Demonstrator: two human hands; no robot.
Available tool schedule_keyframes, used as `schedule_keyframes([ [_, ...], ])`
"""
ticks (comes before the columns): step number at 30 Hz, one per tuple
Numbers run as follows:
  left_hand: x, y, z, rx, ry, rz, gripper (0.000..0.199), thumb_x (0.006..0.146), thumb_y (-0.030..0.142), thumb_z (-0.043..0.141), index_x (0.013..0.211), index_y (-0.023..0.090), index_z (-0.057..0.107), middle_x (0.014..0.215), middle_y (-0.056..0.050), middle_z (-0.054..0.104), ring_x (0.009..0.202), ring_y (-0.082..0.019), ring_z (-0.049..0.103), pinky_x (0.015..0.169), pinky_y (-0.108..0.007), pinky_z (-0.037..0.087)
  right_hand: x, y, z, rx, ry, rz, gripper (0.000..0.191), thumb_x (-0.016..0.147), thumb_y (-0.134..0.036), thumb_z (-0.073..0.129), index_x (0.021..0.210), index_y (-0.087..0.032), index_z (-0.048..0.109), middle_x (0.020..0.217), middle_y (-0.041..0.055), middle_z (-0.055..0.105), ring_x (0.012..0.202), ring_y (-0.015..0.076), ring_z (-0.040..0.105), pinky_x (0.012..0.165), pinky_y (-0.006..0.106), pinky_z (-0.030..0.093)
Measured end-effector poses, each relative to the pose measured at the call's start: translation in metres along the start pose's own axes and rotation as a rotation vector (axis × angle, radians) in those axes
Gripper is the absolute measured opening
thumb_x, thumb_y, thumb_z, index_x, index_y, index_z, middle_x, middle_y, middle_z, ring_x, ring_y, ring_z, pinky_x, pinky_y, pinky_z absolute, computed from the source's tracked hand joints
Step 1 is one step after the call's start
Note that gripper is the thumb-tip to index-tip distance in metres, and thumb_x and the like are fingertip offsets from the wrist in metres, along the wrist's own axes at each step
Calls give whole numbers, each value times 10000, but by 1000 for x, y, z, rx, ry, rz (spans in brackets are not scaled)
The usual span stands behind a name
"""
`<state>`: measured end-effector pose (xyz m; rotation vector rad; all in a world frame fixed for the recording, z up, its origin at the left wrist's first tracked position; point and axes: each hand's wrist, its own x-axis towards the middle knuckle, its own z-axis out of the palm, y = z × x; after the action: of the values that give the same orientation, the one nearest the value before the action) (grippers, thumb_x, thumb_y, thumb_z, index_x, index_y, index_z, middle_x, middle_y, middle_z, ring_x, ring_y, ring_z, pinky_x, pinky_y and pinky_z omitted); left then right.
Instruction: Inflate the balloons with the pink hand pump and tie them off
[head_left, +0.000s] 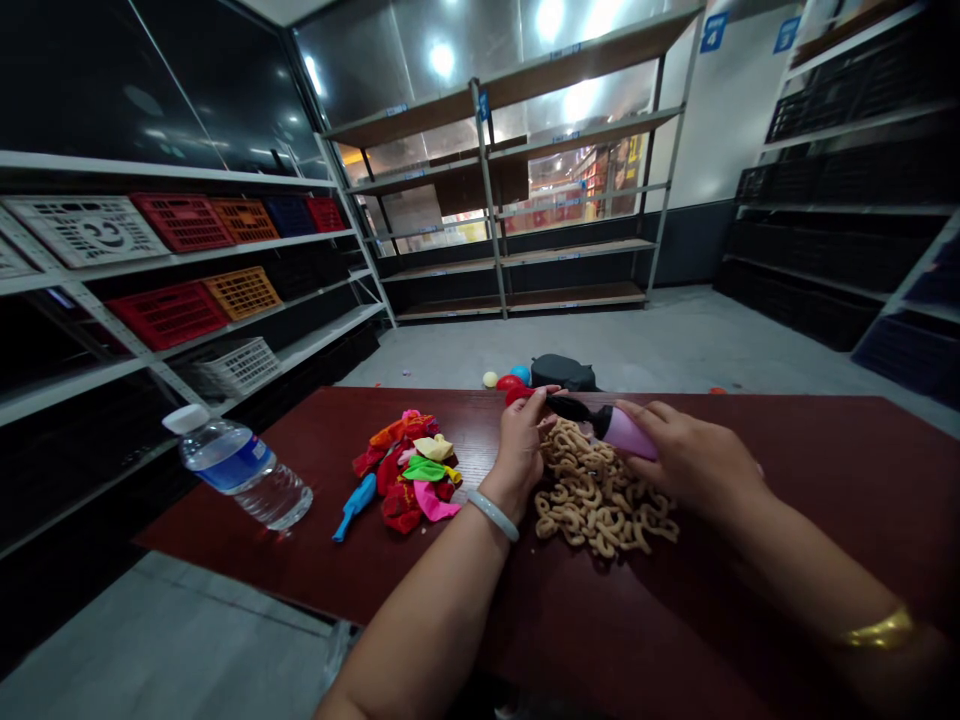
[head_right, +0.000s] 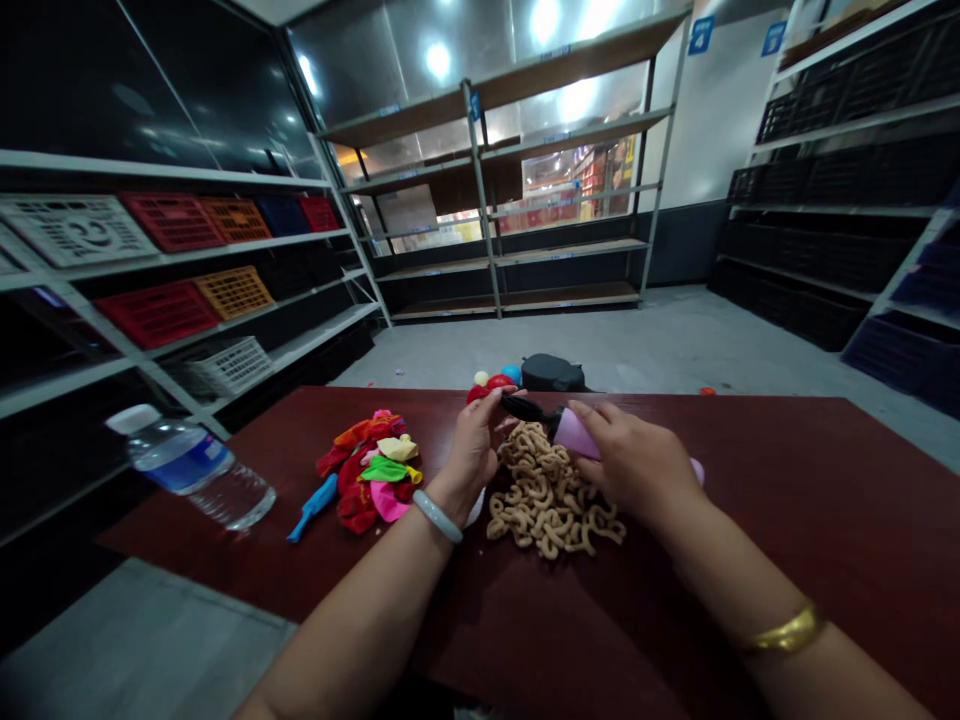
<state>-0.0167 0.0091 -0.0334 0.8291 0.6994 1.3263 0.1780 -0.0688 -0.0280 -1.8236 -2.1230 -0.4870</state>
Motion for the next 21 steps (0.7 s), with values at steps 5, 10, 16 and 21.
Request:
schedule_keyframes([
  [5, -2, -1, 2, -37, 28, -14, 312, 725, 374, 776, 963, 174, 750, 957, -85, 768, 889, -194, 704, 685, -242, 463, -2, -4, 0, -76, 81, -30, 589, 879, -390, 563, 1443, -232, 498, 1206, 98, 669, 949, 266, 673, 579, 335, 474],
  [10, -2, 9, 3, -110, -39, 17, 330, 756, 427, 762, 948, 159, 746, 988, -94, 763, 896, -196, 708, 784, -275, 490, 0, 0, 6, 46, 46, 19, 586, 869, -464, 567, 1432, -312, 501, 1259, 51, 661, 868, 240, 691, 596, 335, 486],
  [16, -4, 17, 3, -146, -51, 78, 449, 758, 573, 726, 836, 132, 708, 964, -132, 757, 954, -260, 713, 824, -333, 512, 0, 0, 5, 122, 13, 12, 618, 850, -491, 567, 1440, -332, 478, 1262, 41, 668, 873, 246, 697, 612, 337, 496],
  [21, 0, 9, 6, -266, -21, 116, 219, 793, 350, 724, 765, 155, 627, 903, -97, 762, 951, -225, 719, 905, -340, 500, -3, -6, 7, 132, 11, -27, 595, 858, -480, 552, 1427, -321, 487, 1271, 55, 664, 931, 267, 698, 614, 345, 503],
])
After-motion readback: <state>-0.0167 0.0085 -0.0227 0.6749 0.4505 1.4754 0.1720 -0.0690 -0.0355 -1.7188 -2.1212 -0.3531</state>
